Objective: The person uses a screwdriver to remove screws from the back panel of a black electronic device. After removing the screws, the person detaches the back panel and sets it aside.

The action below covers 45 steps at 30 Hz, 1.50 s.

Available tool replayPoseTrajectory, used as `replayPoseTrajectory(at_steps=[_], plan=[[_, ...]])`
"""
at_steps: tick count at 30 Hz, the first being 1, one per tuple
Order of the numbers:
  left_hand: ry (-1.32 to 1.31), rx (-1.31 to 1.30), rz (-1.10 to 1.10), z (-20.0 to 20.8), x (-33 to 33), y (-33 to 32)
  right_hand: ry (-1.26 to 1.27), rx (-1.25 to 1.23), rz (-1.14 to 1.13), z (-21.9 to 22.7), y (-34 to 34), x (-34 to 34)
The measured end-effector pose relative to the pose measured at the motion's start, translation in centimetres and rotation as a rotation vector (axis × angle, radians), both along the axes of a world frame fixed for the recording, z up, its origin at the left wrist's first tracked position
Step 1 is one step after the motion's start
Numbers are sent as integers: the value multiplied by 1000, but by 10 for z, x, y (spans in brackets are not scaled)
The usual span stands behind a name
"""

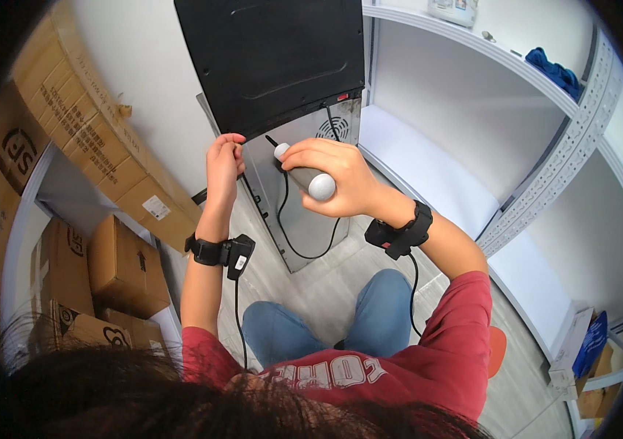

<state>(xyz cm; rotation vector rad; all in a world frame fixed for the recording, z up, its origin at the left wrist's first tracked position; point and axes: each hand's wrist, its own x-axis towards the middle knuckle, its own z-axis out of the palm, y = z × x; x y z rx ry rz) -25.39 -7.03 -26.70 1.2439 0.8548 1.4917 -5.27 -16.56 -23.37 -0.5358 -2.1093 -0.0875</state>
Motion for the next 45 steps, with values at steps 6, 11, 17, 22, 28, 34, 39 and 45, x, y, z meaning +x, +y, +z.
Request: replayPoseTrajectory(at_steps=[6, 11, 17, 22, 28, 34, 39, 45], plan=[[-9, -92, -248, -13, 65, 12, 146, 39, -127, -21, 7, 49], [-104, -205, -353, -58, 141, 44, 171, 22, -196, -33, 12, 115], [-108, -218, -271, -66, 216, 59, 200, 42, -156, -39, 32, 188], [654, 376, 344, -51, 256, 56, 286, 50, -128, -37, 50, 227], [1097, 667, 779, -40, 281, 68, 405, -41, -36, -31, 71, 256], [1364, 511, 875, -32, 285, 90, 426, -37, 46, -18, 85, 264], [1462, 609, 950, -42, 267, 107, 425, -59, 71, -11, 94, 253], [1528, 757, 1076, -49, 261, 117, 419, -55, 54, -29, 111, 242]])
